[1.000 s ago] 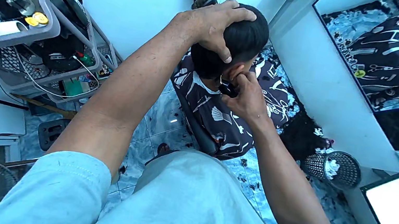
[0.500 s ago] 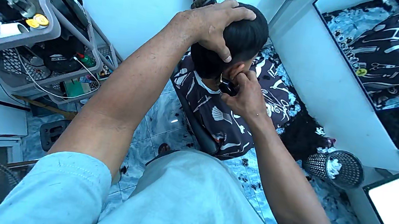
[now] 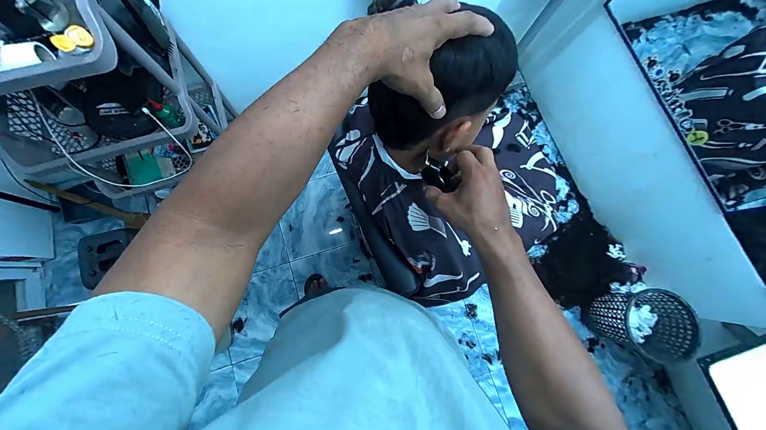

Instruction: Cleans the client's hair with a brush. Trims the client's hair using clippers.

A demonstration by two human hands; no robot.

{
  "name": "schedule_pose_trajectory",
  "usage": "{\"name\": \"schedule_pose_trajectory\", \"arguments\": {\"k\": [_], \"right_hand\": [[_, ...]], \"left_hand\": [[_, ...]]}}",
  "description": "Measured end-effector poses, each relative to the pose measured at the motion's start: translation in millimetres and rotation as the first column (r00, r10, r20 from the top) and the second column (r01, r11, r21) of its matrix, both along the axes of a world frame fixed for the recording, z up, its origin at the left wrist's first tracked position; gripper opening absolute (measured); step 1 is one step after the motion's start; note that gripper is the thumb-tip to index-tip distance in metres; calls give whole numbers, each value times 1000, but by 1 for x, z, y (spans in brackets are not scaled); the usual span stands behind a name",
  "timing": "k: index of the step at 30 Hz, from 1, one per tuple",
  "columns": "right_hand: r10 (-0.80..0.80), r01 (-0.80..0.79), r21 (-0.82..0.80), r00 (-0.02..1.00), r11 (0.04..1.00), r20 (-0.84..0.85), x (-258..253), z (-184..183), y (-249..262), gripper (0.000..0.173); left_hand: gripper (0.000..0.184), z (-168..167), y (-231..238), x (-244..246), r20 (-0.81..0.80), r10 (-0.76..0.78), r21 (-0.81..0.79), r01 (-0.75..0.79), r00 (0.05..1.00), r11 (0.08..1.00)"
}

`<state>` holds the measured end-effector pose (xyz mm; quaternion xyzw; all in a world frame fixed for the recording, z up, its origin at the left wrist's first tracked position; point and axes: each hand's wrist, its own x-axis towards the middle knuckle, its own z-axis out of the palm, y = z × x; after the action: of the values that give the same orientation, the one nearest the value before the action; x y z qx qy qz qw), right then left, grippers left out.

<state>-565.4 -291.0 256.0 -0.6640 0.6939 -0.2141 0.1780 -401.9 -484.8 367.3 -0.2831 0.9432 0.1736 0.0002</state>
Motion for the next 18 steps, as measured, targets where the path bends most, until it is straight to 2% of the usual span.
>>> {"name": "schedule_pose_trajectory", "arguments": {"k": [18], "right_hand": [[-6, 6, 26, 1000, 1000, -2, 6, 3, -10, 48]], "left_hand": [[108, -1, 1, 0, 24, 39, -1, -39, 999, 999]]}}
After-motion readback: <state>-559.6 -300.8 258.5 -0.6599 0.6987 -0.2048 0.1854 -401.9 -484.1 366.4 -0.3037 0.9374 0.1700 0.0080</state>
